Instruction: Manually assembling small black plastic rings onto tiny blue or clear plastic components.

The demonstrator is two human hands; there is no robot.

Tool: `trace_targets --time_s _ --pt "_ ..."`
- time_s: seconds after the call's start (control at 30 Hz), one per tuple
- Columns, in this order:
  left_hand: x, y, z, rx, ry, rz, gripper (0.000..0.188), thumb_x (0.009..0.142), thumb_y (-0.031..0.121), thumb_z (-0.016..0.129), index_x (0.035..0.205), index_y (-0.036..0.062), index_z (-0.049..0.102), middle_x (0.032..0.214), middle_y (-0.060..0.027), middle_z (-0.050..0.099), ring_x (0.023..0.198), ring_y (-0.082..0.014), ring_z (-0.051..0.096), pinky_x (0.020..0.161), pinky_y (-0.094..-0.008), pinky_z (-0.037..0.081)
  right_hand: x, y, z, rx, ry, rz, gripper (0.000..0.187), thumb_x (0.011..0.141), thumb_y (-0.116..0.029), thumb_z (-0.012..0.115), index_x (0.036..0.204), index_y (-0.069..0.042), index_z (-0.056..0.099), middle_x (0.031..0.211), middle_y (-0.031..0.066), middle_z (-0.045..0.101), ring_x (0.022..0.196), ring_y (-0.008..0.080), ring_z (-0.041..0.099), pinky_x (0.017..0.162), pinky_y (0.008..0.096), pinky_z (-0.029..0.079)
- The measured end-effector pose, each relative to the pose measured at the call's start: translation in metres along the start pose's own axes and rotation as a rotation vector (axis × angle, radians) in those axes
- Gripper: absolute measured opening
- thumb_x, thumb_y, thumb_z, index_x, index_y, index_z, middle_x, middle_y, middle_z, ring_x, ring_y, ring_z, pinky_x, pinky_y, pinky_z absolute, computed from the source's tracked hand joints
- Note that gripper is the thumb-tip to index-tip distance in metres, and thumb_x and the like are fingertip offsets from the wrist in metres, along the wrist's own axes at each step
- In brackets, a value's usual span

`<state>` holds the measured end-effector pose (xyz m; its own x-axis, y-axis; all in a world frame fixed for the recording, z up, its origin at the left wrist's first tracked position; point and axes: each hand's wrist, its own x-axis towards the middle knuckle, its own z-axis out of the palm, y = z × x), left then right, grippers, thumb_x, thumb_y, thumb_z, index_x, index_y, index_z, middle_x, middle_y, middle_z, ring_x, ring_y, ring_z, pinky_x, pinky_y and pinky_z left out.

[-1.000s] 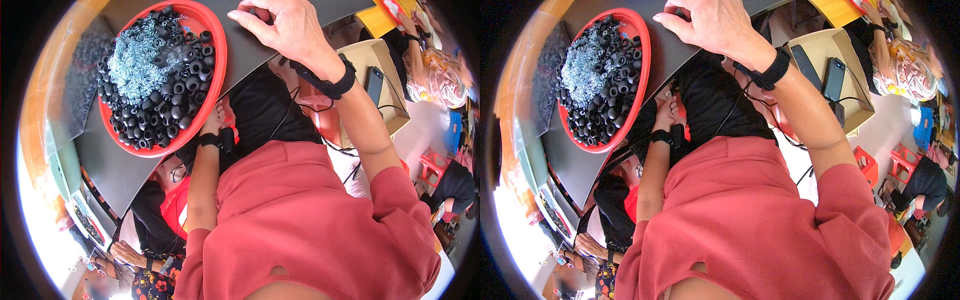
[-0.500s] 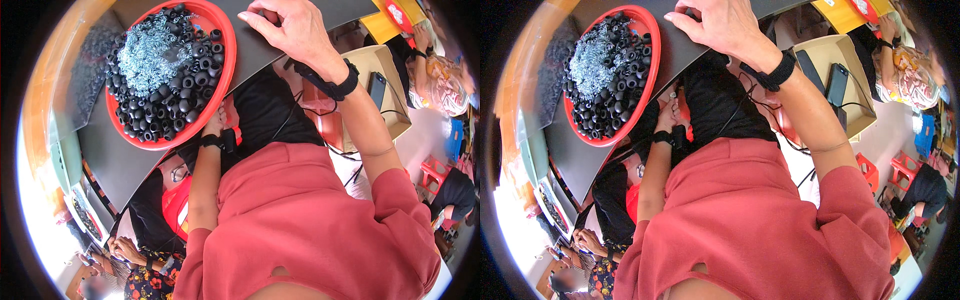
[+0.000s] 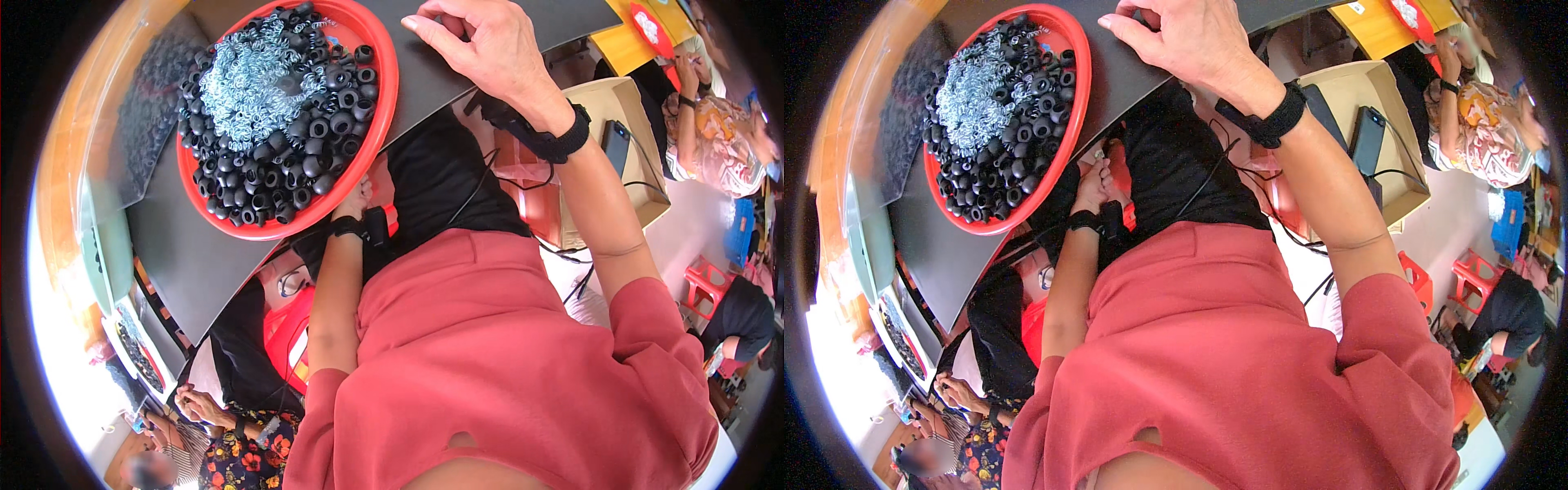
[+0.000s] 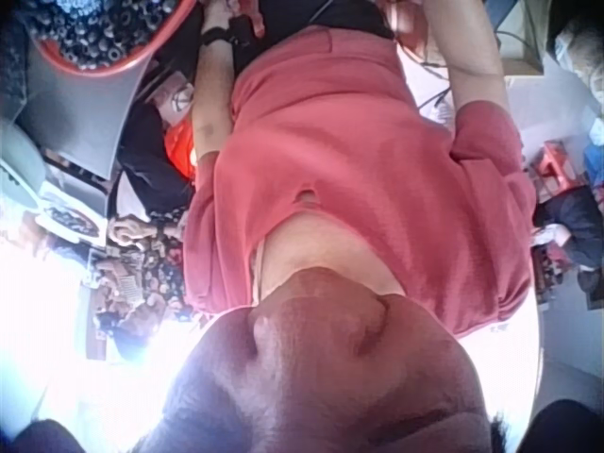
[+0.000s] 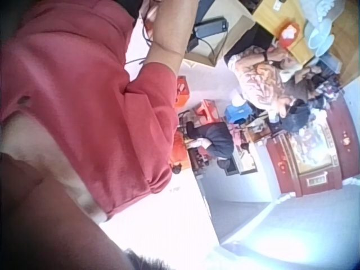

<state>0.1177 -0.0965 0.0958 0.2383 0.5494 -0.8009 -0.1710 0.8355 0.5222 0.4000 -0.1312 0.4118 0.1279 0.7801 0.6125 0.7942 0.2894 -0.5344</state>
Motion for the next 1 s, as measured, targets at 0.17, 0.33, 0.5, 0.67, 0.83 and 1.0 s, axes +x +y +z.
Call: trace_targets --time_s 0.17,0.33,0.5,0.67,0.83,1.0 --pt "-0.013 0.002 -0.008 0.034 0.019 -0.013 0.018 0.097 0.029 0.056 0.099 0.0113 0.060 0.065 0.0053 0.045 0.049 -0.0064 0.035 0.040 -0.0216 0.024 0.000 -0.001 0.002 0.030 -0.035 0.049 0.018 0.082 -0.018 0.069 0.076 -0.001 0.065 0.064 0.0126 0.059 0.054 0.0273 0.058 0.051 0.0354 0.044" --pt "-0.032 0.012 0.004 -0.021 0.028 0.162 0.013 0.096 0.022 0.057 0.102 0.0104 0.056 0.076 0.0027 0.056 0.052 -0.0059 0.040 0.039 -0.0209 0.029 0.000 -0.001 0.003 -0.034 -0.019 0.025 0.019 0.083 -0.016 0.068 0.079 0.002 0.066 0.064 0.0124 0.059 0.053 0.0205 0.055 0.052 0.0319 0.042" --pt "0.000 0.016 0.004 -0.053 0.111 0.112 0.009 0.096 0.023 0.057 0.096 0.0141 0.056 0.073 0.0023 0.055 0.050 -0.0072 0.039 0.039 -0.0231 0.029 -0.006 0.031 -0.003 -0.101 -0.069 0.021 0.019 0.086 -0.019 0.068 0.087 0.000 0.067 0.064 0.0041 0.056 0.055 0.0093 0.047 0.052 0.0253 0.038" --pt "0.000 0.018 0.006 -0.079 0.087 0.057 0.011 0.095 0.024 0.059 0.092 0.0137 0.057 0.063 0.0040 0.047 0.046 -0.0077 0.037 0.039 -0.0230 0.028 0.001 0.005 0.007 -0.082 -0.047 0.076 0.019 0.085 -0.016 0.067 0.081 0.002 0.065 0.062 0.0068 0.057 0.053 0.0111 0.047 0.051 0.0275 0.038" --pt "0.006 0.016 0.008 -0.078 0.124 -0.002 0.018 0.096 0.028 0.058 0.087 0.0125 0.058 0.058 0.0060 0.040 0.044 -0.0075 0.033 0.038 -0.0224 0.026 -0.001 0.002 0.008 -0.055 -0.050 0.088 0.016 0.085 -0.014 0.066 0.081 0.002 0.065 0.063 0.0048 0.058 0.055 0.0096 0.048 0.051 0.0265 0.038" --pt "0.070 0.004 -0.072 -0.210 -0.039 0.023 0.025 0.097 0.031 0.052 0.078 0.0146 0.053 0.056 0.0061 0.036 0.043 -0.0066 0.029 0.037 -0.0222 0.022 0.006 -0.007 0.014 0.013 -0.081 0.125 0.015 0.085 -0.012 0.067 0.083 0.003 0.067 0.068 0.0049 0.064 0.059 0.0095 0.055 0.055 0.0242 0.043"
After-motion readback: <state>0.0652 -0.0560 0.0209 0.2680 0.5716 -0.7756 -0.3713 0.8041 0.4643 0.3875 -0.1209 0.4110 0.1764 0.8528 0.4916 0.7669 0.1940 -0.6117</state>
